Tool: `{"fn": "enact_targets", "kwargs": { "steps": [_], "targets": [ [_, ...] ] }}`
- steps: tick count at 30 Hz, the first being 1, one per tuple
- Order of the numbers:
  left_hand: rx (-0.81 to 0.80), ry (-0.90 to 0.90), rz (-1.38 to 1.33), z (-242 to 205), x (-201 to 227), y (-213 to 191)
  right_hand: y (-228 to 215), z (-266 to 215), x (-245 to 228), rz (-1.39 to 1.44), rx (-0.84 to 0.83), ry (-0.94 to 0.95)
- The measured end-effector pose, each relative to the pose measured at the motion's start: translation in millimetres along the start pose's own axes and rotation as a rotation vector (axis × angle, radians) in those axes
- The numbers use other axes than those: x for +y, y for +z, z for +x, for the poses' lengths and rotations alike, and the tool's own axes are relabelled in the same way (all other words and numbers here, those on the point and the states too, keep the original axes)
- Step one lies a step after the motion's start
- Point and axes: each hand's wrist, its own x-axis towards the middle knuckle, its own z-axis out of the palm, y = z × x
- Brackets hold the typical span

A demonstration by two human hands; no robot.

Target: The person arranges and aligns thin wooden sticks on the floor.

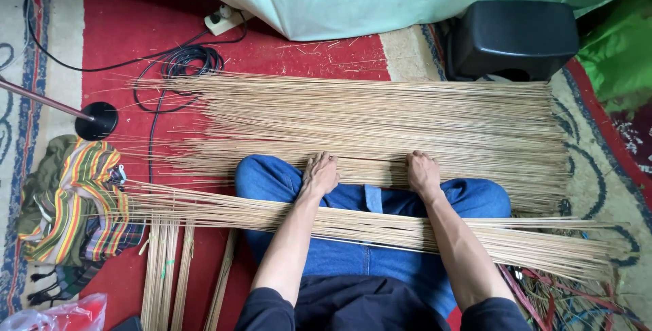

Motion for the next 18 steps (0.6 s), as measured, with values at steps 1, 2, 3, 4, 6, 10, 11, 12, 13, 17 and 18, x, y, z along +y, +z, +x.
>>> {"fn": "enact_targets", "kwargs": {
  "steps": [1, 2, 3, 4, 6, 10, 11, 12, 13, 17, 18],
  "targets": [
    [0.002, 0.0, -0.001, 1, 0, 0, -3, -2, -1, -0.001, 0.002, -0.001],
    [0.001, -0.002, 0.006, 1, 0, 1, -6, -5, -3, 0.002, -0.016, 0.003],
    [-0.001, -0.004, 0.012, 1, 0, 1, -8, -7, -4, 0.004, -0.033, 0.007],
    [0.004, -0.006, 0.012, 3, 0, 2, -9, -6, -4, 0.003, -0.03, 0.004],
    [0.007, -0.004, 0.001, 4, -2, 4, -8, -7, -3, 0.023, -0.022, 0.006],
    [0.029, -0.017, -0.008, -7, 5, -15, -12, -9, -3, 0.042, -0.004, 0.005],
    [0.065, -0.007, -0.004, -5, 3, -13, -15, -8, -4, 0.075, -0.012, 0.02],
    [0.095, 0.002, -0.003, -5, 2, -9, -16, -12, -5, 0.106, -0.027, 0.035],
    [0.097, 0.001, -0.004, -3, 1, -6, -19, -13, -5, 0.105, -0.026, 0.033],
    [0.129, -0.01, -0.027, 7, -8, 1, -28, -15, -5, 0.182, -0.008, 0.035],
    [0.131, -0.027, -0.061, 8, -11, 3, -28, -16, -5, 0.195, 0.003, 0.038]
  ]
}}
